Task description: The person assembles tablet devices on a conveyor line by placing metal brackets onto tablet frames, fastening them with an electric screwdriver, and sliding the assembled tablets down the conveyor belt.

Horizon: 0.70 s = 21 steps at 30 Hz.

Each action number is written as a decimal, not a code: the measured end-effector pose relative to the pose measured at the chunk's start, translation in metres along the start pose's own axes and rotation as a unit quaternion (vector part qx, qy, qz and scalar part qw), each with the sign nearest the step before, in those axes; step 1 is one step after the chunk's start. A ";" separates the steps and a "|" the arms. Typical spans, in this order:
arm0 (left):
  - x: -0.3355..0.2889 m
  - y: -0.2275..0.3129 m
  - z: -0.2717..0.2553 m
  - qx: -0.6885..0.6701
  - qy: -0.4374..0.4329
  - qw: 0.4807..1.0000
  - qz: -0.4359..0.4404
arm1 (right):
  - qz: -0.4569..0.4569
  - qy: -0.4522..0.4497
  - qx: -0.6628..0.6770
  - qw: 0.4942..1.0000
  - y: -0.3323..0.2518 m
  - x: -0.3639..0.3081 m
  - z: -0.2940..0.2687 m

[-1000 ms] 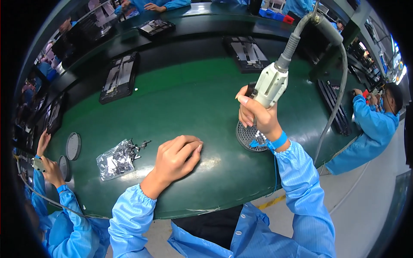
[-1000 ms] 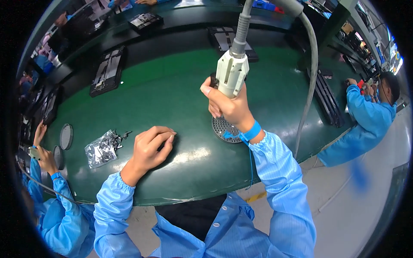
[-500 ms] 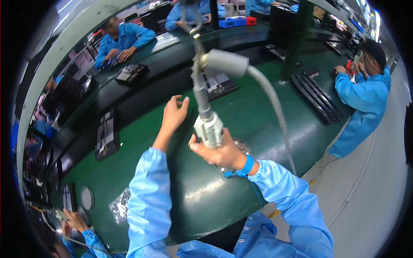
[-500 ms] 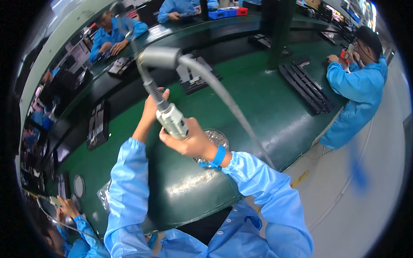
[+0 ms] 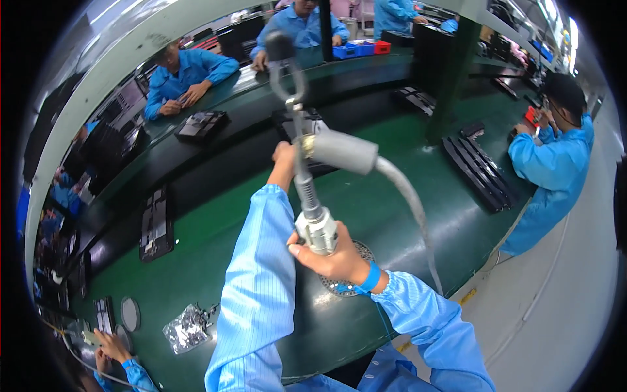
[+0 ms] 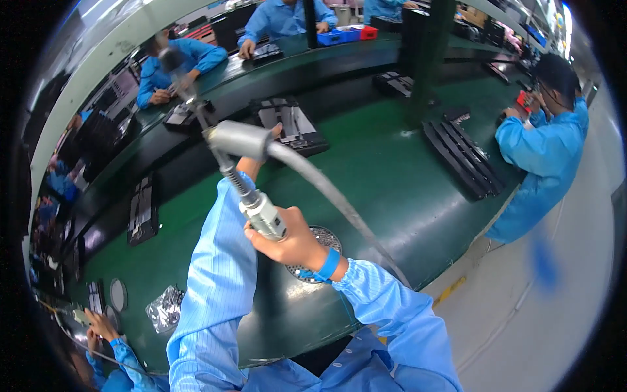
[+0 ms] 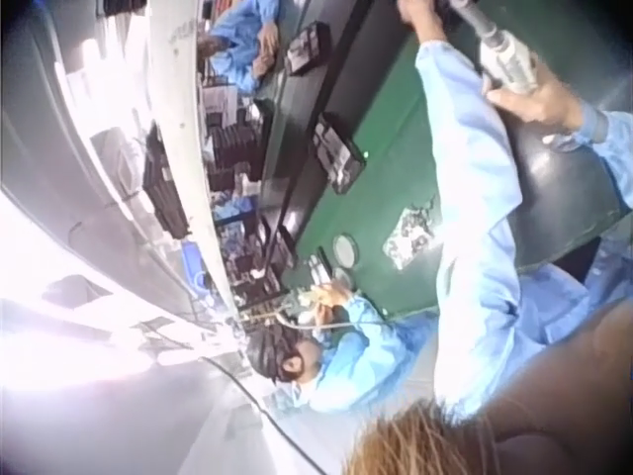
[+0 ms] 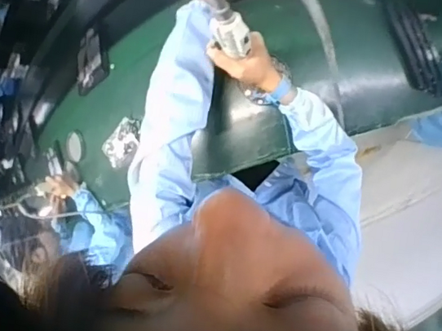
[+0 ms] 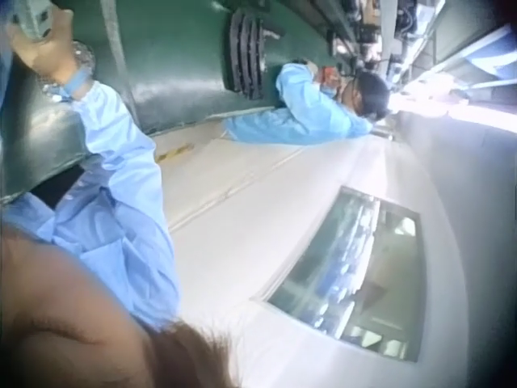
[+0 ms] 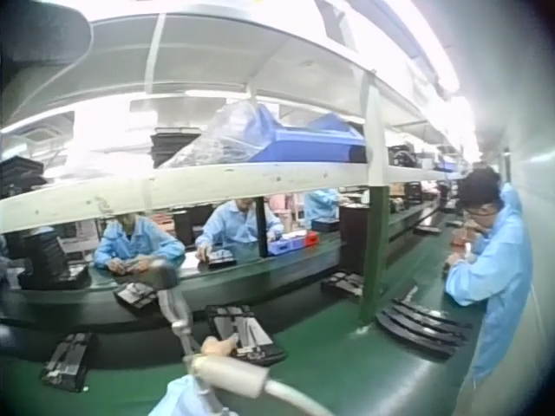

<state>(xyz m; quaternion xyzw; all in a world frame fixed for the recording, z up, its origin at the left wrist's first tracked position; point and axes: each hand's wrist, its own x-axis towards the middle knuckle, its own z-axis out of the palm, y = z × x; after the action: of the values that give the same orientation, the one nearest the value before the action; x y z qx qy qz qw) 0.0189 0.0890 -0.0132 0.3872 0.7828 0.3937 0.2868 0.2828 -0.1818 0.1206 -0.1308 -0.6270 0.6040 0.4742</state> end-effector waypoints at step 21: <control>-0.580 -0.069 -0.131 -0.257 -0.001 0.961 -0.099 | 0.025 0.054 -0.006 0.998 -0.001 -0.005 -0.039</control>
<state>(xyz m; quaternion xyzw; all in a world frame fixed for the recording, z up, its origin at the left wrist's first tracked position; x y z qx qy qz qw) 0.2048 -0.4718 0.0814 0.2213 0.6895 0.5511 0.4146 0.3155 -0.1607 0.1123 -0.1817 -0.6006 0.6042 0.4910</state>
